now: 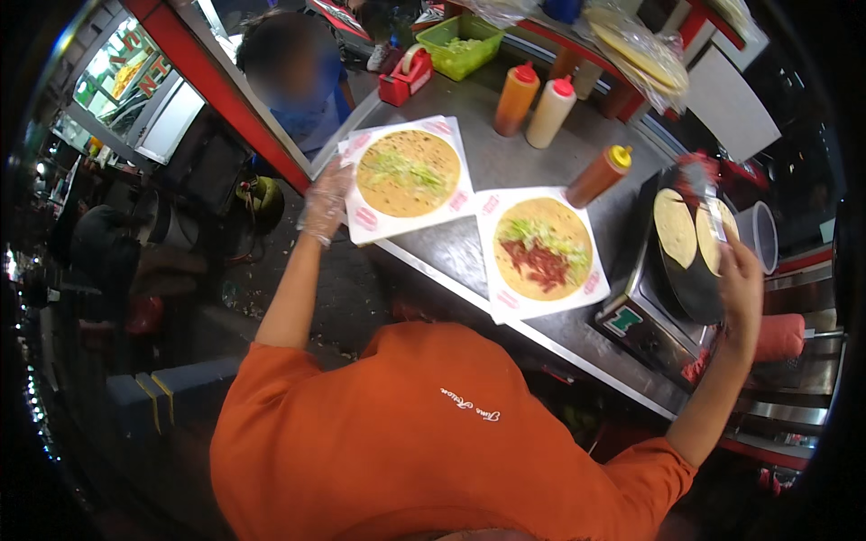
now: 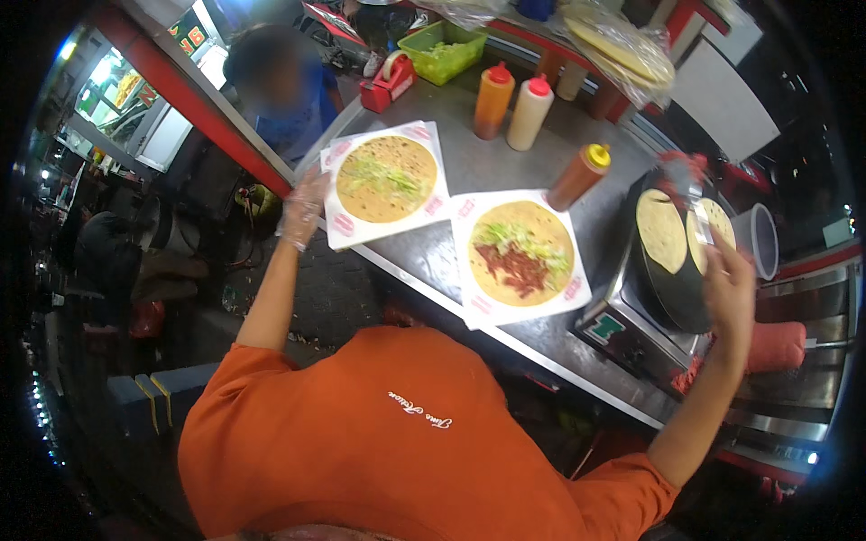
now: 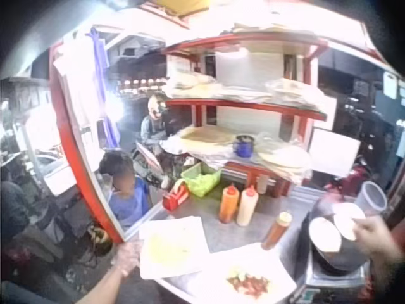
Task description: The person assembles tacos at a street food stall. They place shredded lettuce and sliced meat onto tortillas, add sauces from squeeze bottles, and fold the tortillas into paper wrappers. The person also warms tortillas on a flat griddle and uses tongs to handle the meat.
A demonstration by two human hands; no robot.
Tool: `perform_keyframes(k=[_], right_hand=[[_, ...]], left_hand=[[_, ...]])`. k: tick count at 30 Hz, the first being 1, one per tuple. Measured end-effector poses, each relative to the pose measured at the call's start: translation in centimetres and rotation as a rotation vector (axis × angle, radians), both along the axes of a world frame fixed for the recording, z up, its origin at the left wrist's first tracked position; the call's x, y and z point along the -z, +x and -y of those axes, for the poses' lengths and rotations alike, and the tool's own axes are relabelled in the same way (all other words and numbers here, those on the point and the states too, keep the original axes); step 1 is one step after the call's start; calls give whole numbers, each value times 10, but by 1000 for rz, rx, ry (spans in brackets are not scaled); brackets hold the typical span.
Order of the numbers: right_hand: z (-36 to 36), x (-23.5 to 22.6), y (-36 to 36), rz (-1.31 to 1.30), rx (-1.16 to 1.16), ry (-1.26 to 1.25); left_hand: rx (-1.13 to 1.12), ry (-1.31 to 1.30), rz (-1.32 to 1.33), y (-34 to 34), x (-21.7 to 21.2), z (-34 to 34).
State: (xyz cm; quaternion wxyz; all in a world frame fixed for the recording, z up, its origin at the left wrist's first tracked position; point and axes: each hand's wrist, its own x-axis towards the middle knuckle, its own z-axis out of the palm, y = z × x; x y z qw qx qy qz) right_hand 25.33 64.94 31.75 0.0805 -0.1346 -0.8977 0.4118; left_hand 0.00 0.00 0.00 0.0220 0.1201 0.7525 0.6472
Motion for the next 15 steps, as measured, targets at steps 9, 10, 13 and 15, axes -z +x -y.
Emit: perform_keyframes(k=[9,10,13,15], right_hand=[[299,180,-155,174,-658,438],[298,186,-151,121,-650,382],[273,180,-140,53,-616,319],[253,169,-135,91,-605,346]], left_hand=[[154,-1001,-73,-1,-69,-59],[184,-976,-121,1,-69,-53],[209,-828,-304,-6,-66,-35],[236,-690,-330,-15,-63,-29]])
